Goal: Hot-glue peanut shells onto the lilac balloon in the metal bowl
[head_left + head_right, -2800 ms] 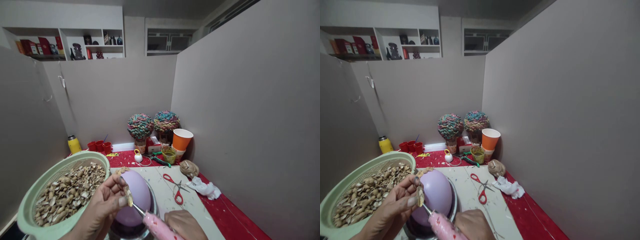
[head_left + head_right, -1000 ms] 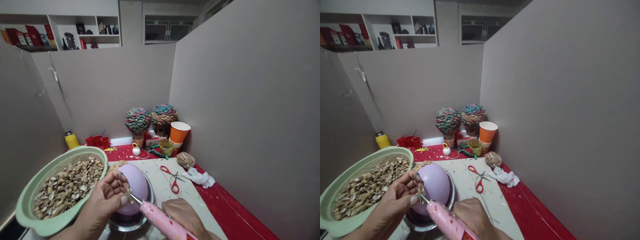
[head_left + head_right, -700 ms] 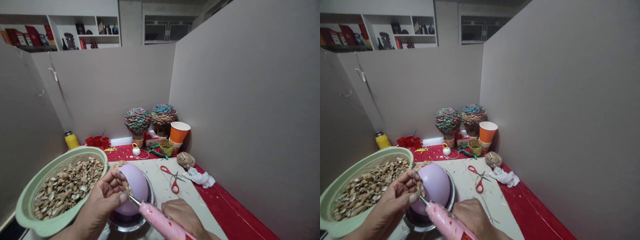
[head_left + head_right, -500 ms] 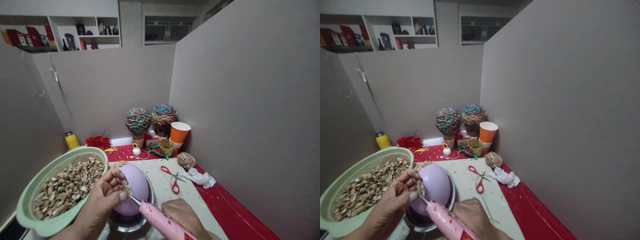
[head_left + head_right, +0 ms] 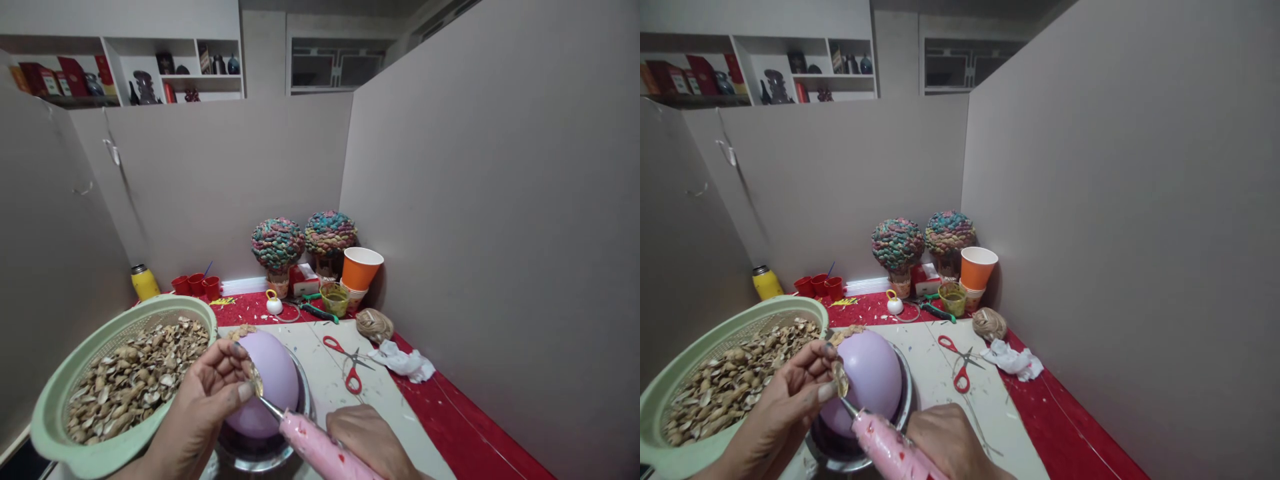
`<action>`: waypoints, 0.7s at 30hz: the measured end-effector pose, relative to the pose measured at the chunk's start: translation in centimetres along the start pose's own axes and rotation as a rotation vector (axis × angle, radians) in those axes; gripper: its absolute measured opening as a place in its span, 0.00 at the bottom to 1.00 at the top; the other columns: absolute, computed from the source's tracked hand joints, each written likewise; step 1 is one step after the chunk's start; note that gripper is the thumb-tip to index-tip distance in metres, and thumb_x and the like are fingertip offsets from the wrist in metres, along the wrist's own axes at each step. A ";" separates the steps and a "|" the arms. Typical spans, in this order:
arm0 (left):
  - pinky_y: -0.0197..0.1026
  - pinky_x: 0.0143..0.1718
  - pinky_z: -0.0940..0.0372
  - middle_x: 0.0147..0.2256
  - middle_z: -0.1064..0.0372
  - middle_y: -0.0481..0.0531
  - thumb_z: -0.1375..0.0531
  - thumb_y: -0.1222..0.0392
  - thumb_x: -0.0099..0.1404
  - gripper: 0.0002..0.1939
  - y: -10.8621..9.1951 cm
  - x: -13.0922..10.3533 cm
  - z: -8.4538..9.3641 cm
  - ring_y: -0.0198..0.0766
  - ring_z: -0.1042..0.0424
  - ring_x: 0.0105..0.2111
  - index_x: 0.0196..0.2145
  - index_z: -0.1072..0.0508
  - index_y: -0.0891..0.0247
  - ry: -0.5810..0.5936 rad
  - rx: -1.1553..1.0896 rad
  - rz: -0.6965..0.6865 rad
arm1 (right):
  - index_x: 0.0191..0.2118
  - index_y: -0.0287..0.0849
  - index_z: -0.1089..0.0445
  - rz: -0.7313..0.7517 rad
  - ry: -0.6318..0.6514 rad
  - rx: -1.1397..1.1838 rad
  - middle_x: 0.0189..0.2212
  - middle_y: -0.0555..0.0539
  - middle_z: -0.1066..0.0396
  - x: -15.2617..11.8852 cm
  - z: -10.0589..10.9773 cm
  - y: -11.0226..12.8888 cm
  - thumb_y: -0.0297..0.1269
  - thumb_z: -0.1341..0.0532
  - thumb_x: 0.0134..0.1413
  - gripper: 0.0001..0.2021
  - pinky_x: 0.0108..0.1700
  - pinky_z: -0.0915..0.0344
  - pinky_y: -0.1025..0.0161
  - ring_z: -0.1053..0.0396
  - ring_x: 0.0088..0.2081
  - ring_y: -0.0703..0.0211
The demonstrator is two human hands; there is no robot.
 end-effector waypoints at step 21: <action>0.35 0.37 0.34 0.32 0.30 0.48 0.29 0.64 0.54 0.16 -0.6 -0.4 -0.3 0.34 0.31 0.33 0.37 0.31 0.60 -0.009 -0.015 -0.002 | 0.29 0.46 0.38 -0.002 0.068 -0.167 0.14 0.56 0.44 0.8 0.2 1.2 0.45 0.54 0.69 0.18 0.19 0.57 0.60 0.50 0.15 0.63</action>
Point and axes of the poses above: each hand's wrist, its own x-axis towards the middle knuckle, its own z-axis out of the back of the hand, y = z × x, the point moved 8 cm from there along x, towards the middle knuckle
